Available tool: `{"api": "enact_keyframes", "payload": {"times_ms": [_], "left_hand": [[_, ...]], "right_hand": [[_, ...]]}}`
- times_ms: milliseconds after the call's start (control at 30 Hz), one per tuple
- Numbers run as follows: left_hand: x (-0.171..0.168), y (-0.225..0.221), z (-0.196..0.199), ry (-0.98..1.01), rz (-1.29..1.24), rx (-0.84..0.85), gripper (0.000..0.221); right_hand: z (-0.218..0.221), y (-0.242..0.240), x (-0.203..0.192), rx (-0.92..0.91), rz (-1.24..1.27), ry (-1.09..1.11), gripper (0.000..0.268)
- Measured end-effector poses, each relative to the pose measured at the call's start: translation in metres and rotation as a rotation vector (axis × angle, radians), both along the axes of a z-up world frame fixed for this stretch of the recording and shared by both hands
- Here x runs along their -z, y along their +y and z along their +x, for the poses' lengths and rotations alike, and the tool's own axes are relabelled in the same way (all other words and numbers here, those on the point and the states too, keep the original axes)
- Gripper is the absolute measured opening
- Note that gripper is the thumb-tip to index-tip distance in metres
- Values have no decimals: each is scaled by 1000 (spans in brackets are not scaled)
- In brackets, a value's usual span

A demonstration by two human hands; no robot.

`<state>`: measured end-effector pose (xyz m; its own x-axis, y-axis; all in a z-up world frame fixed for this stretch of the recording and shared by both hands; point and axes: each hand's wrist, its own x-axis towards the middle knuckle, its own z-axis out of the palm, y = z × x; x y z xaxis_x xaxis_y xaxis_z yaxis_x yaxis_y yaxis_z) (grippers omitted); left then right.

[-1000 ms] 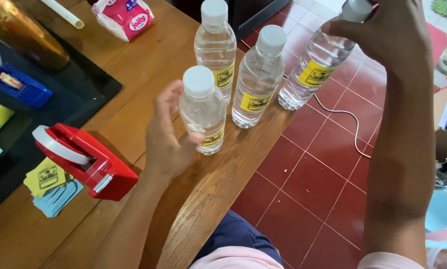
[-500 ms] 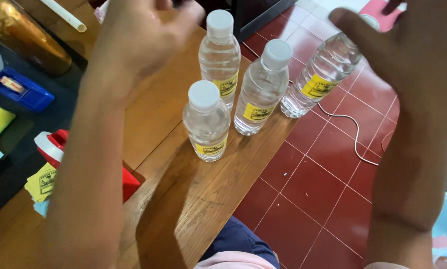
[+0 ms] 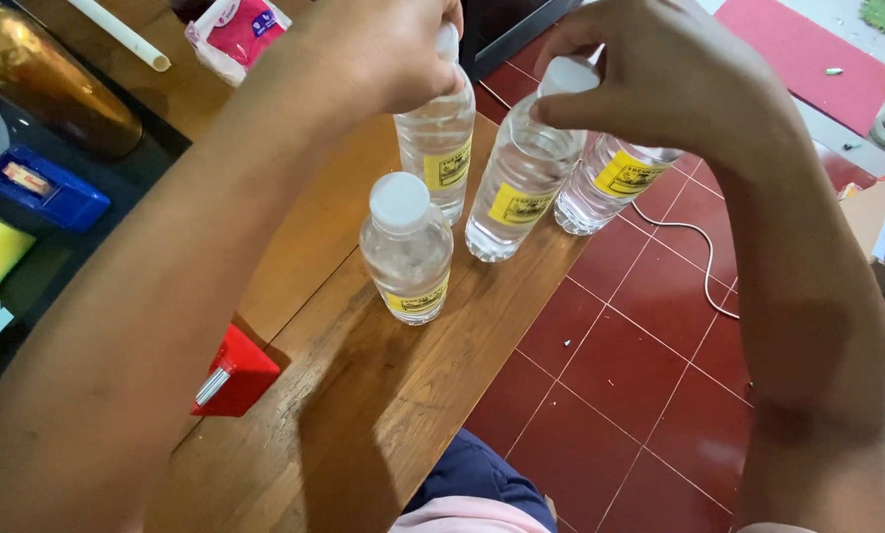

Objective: The person is manually applying yellow labels to clear plastic bottles using tape from a red dispenser.

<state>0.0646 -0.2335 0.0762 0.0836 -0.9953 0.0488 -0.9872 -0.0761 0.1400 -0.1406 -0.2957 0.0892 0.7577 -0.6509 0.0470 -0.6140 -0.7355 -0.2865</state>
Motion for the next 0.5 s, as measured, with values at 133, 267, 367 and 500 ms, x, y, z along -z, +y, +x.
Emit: {"api": "enact_keyframes", "payload": {"times_ms": [133, 267, 367, 500], "left_hand": [[3, -27, -4, 53, 8, 8, 21], [-11, -35, -23, -9, 86, -24, 25], [-10, -44, -31, 69, 120, -85, 30], [3, -69, -29, 29, 68, -1, 31]], "right_hand": [[-2, -9, -1, 112, 22, 59, 19], [-4, -28, 2, 54, -74, 34, 25], [-3, -42, 2, 129, -29, 53, 29], [-6, -61, 10, 102, -34, 30, 31]]}}
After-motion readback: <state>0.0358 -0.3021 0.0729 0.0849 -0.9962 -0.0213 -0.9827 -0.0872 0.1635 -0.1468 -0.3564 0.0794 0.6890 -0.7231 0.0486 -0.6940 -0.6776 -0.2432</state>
